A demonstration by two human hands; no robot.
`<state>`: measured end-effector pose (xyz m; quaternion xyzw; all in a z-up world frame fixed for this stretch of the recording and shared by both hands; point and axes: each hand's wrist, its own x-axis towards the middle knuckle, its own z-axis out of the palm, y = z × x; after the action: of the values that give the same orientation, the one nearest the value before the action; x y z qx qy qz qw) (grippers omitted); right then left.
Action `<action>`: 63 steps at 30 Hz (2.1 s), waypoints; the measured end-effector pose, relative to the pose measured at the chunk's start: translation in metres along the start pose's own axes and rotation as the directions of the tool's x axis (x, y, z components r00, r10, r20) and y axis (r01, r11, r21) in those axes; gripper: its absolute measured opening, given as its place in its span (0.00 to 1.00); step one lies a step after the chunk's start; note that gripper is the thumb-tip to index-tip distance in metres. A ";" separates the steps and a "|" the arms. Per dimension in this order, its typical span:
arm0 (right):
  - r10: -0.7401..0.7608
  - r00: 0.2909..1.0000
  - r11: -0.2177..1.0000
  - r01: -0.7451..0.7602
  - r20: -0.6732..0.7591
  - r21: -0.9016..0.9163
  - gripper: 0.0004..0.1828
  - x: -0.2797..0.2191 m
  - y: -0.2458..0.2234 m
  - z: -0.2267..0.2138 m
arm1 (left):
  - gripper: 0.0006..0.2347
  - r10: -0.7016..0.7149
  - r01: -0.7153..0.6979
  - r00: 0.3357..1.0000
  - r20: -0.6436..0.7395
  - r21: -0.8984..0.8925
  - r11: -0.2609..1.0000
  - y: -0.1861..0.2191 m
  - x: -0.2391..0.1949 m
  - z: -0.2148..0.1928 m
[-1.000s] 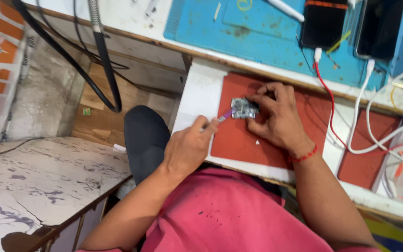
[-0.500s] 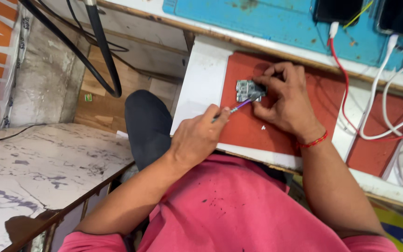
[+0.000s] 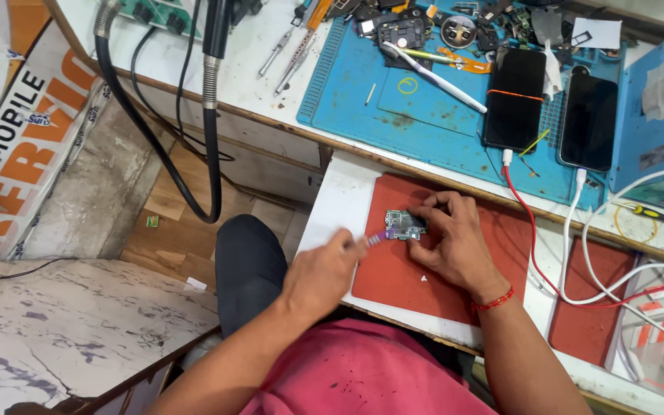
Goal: The person cleans a small electronic circuit board by repeatedly rubbing its surface with a small brush. The person holds the board steady with one hand while scrubbing with the other, occasionally flipping the board to access different areas. The work takes place on a red mat on a cluttered workbench.
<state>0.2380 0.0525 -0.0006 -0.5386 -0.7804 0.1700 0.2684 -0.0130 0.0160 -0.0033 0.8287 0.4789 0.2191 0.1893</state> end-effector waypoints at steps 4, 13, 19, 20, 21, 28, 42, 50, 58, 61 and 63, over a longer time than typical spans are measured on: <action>0.008 1.000 1.000 -0.008 0.003 -0.008 0.27 -0.001 0.002 0.002 | 0.10 0.014 -0.014 1.000 0.015 0.005 1.000 -0.001 0.002 -0.002; 0.014 1.000 1.000 -0.014 -0.002 -0.015 0.27 -0.004 0.003 0.001 | 0.12 -0.003 0.003 1.000 0.003 0.018 1.000 -0.009 0.008 -0.004; 0.014 1.000 1.000 -0.014 -0.004 -0.021 0.27 -0.004 0.002 0.000 | 0.12 0.018 -0.020 0.998 0.053 0.037 0.999 -0.008 0.006 -0.008; 0.018 1.000 1.000 -0.018 -0.003 -0.018 0.26 -0.003 0.001 0.002 | 0.12 -0.018 0.017 1.000 0.025 0.038 0.999 -0.009 0.006 -0.010; 0.008 1.000 1.000 -0.008 -0.004 -0.020 0.27 -0.001 0.001 0.003 | 0.12 0.027 -0.028 0.999 0.043 0.033 0.999 -0.009 0.006 -0.011; 0.000 1.000 1.000 -0.001 -0.010 -0.025 0.26 -0.003 0.003 0.002 | 0.11 -0.023 0.018 0.997 0.072 0.070 0.997 -0.005 0.013 -0.007; 0.009 1.000 1.000 -0.009 -0.025 -0.002 0.26 -0.004 0.003 0.004 | 0.11 -0.055 0.053 0.998 0.021 0.049 0.997 0.018 -0.001 0.003; 0.045 0.999 0.999 -0.045 -0.006 0.016 0.26 -0.002 0.004 0.003 | 0.16 -0.141 0.121 0.982 0.128 0.149 0.981 0.029 0.000 -0.005; 0.031 0.999 0.999 -0.030 -0.025 0.036 0.27 0.000 0.006 0.002 | 0.17 -0.104 0.082 0.979 0.175 0.128 0.988 0.030 -0.001 0.000; 0.034 0.999 0.998 -0.033 -0.023 0.049 0.27 -0.005 0.006 0.006 | 0.18 -0.112 0.080 0.979 0.172 0.182 0.980 0.029 0.003 0.008; 0.037 0.999 0.998 -0.035 -0.022 0.059 0.28 -0.001 0.008 0.001 | 0.18 -0.099 0.061 0.977 0.187 0.203 0.977 0.035 0.003 0.010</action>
<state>0.2435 0.0547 -0.0065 -0.5465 -0.7621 0.1911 0.2899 0.0184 0.0013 0.0074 0.8408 0.5103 0.0806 0.1618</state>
